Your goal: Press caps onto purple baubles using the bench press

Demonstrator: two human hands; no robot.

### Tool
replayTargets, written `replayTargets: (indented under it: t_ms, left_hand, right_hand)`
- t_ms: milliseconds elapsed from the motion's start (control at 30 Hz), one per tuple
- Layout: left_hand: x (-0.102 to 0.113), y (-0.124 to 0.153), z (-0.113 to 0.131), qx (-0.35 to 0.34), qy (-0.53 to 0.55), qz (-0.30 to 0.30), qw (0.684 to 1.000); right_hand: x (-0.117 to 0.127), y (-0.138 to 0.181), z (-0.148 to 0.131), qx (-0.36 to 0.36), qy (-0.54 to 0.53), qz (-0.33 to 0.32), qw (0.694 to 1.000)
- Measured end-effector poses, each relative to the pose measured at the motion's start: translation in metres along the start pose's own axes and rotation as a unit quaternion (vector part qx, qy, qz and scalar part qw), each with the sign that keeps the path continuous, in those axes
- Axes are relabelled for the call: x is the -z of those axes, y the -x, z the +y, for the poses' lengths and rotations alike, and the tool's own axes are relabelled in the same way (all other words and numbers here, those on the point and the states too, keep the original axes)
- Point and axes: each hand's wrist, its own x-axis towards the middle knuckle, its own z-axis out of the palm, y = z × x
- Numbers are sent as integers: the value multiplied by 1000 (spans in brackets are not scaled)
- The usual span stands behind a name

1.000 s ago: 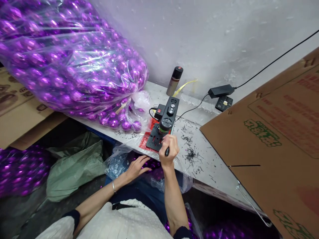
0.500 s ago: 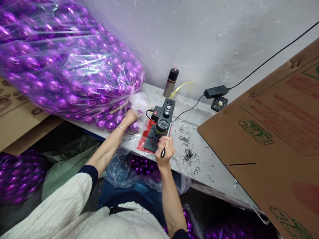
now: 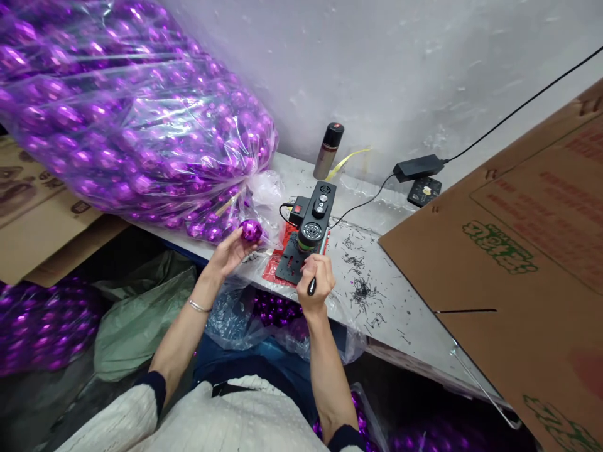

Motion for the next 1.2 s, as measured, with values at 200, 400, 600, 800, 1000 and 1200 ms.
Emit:
replayTargets:
  t_ms: [200,400,600,800,1000,1200]
  left_hand:
    - [-23,39,-42,156,177,-14,972]
    - [-45,36,-62,175,208,-6,962]
    - [-43,28,-71,123,205,46,970]
    - [-43,24,-75,108,201,17,973]
    - [-37,37,-72,91,168,-64,979]
    - [-34,38,-73,44,101,-59,992]
  right_hand:
    - [1,-2,-1,13,15,-7,1000]
    - [3,-2,2,24,18,-12,999]
    - [3,-4,1,30,14,-11,999]
    - [7,-16,-3,31,10,-27,999]
    - [8,-16,-3,27,22,-31,999]
    - [8,-14,-3,22,13,-31,999]
